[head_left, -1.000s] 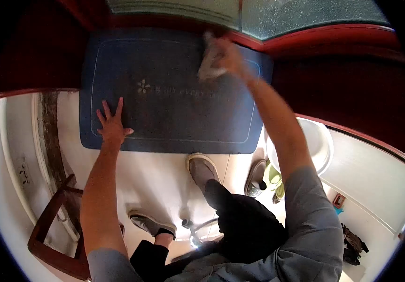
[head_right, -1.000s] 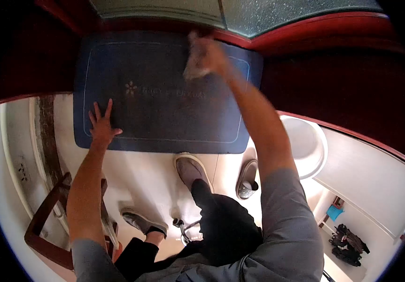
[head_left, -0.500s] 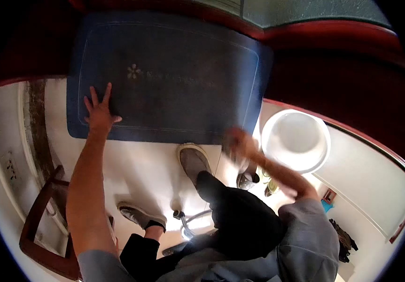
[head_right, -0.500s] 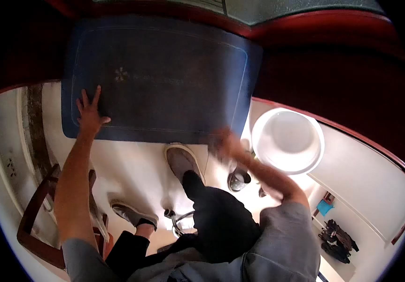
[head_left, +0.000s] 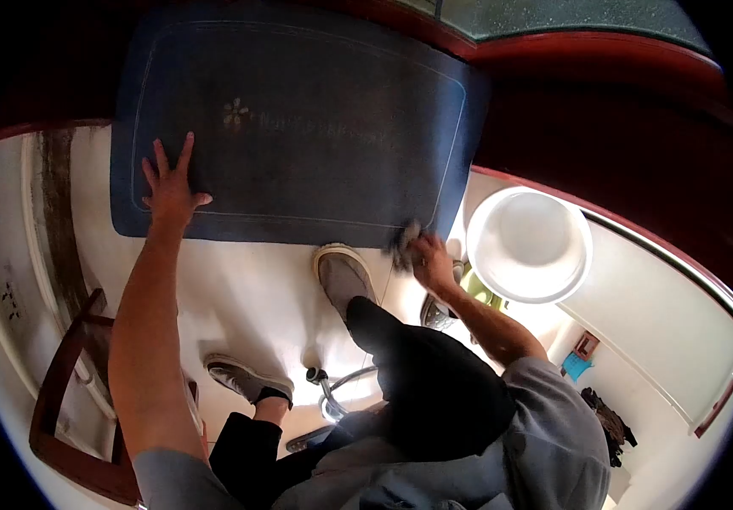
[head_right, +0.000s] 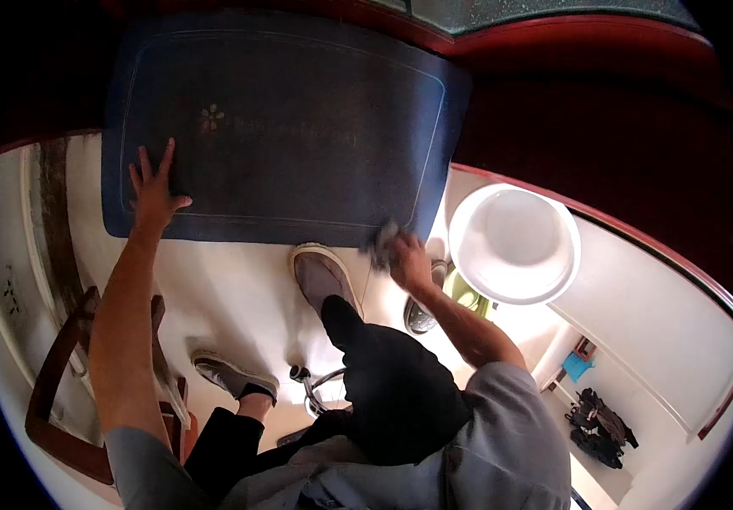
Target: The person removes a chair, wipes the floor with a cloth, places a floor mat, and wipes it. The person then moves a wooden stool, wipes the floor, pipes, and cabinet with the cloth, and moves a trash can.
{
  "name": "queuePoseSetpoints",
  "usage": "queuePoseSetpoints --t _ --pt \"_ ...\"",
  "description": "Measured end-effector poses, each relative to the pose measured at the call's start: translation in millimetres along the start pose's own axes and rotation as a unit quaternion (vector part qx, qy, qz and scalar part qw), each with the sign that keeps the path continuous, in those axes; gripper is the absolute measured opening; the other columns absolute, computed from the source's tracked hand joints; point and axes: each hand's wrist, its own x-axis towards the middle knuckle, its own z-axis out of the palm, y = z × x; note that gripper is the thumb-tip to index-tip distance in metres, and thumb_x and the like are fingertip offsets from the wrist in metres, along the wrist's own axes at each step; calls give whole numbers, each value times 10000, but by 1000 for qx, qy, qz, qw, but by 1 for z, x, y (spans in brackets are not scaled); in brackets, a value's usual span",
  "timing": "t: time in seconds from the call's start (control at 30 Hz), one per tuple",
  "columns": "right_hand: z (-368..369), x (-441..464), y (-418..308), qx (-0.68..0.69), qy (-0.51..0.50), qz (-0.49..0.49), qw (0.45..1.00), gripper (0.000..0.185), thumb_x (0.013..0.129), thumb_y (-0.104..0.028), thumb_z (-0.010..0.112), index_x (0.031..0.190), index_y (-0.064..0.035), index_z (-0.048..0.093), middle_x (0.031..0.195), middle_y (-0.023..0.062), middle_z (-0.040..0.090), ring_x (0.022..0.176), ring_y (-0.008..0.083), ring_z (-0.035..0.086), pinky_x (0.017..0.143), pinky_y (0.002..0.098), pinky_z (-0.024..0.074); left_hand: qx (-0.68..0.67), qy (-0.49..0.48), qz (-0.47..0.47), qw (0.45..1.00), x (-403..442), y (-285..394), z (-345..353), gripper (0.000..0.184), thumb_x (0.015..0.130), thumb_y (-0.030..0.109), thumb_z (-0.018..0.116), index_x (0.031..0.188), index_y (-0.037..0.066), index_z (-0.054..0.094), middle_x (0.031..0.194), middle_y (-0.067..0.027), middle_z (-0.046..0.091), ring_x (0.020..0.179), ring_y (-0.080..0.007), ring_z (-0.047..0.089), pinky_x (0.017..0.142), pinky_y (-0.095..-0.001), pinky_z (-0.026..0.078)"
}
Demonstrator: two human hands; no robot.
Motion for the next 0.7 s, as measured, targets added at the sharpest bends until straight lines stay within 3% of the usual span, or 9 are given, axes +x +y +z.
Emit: queuePoseSetpoints --t 0.03,0.13,0.2,0.23,0.33,0.4,0.53,0.63,0.7 --pt "-3 -17 4 71 -108 82 988 397 809 -8 566 1167 -130 686 1290 170 608 1201 405 567 1002 467 495 -6 10 6 1000 2 1 0 1224 632 206 928 1540 537 177 1686 -84 -5 1513 -472 75 1025 -827 303" --pt "-33 23 13 106 -4 104 989 441 805 -22 577 1231 -105 656 1270 187 626 1153 387 622 976 445 514 -9 5 11 1000 -2 3 -4 1221 631 212 926 1539 537 178 1685 -90 7 1514 -470 79 1024 -830 298" --pt "-110 98 -31 81 113 -12 990 411 822 9 593 1229 -43 630 1146 144 683 1046 277 660 908 392 525 8 5 8 1000 2 4 -1 1218 632 216 924 1538 540 177 1685 -88 14 1514 -468 81 1025 -831 299" --pt "-127 143 -19 62 194 -134 970 465 799 13 595 1258 -52 620 1128 169 681 1039 315 663 895 416 526 24 10 -1 1000 5 4 0 1215 634 220 923 1537 543 176 1685 -86 21 1513 -467 83 1025 -831 299" --pt "-157 244 -3 -56 250 -162 953 489 803 -47 567 1286 -99 616 1181 239 610 1053 432 616 919 503 511 0 8 12 1000 1 2 -2 1208 634 230 921 1533 549 179 1685 -80 28 1514 -466 83 1029 -827 304" --pt "-117 235 30 -95 160 -74 980 566 771 5 562 1324 -113 582 1239 265 566 1068 454 598 928 526 499 3 3 8 1000 2 3 -6 1200 641 230 917 1532 552 180 1685 -77 30 1515 -465 80 1030 -827 303" --pt "-2 62 51 -89 187 -23 978 542 797 31 574 1316 -125 574 1297 205 549 1196 438 515 996 519 454 -4 12 11 1000 -1 2 -5 1193 643 232 912 1531 551 183 1687 -73 27 1517 -460 73 1034 -826 298" --pt "0 -28 41 25 -35 129 991 270 916 -168 633 1168 -81 677 1168 183 654 1097 362 636 951 424 503 -16 8 6 1000 -1 2 -5 1202 632 235 922 1532 548 190 1688 -67 15 1519 -457 67 1038 -825 291" --pt "-20 -6 37 46 2 130 990 303 871 -137 623 1164 -89 679 1158 192 668 1067 387 648 936 456 510 -9 13 6 1000 3 5 -4 1207 628 237 928 1533 546 191 1687 -70 14 1520 -457 64 1040 -825 287"
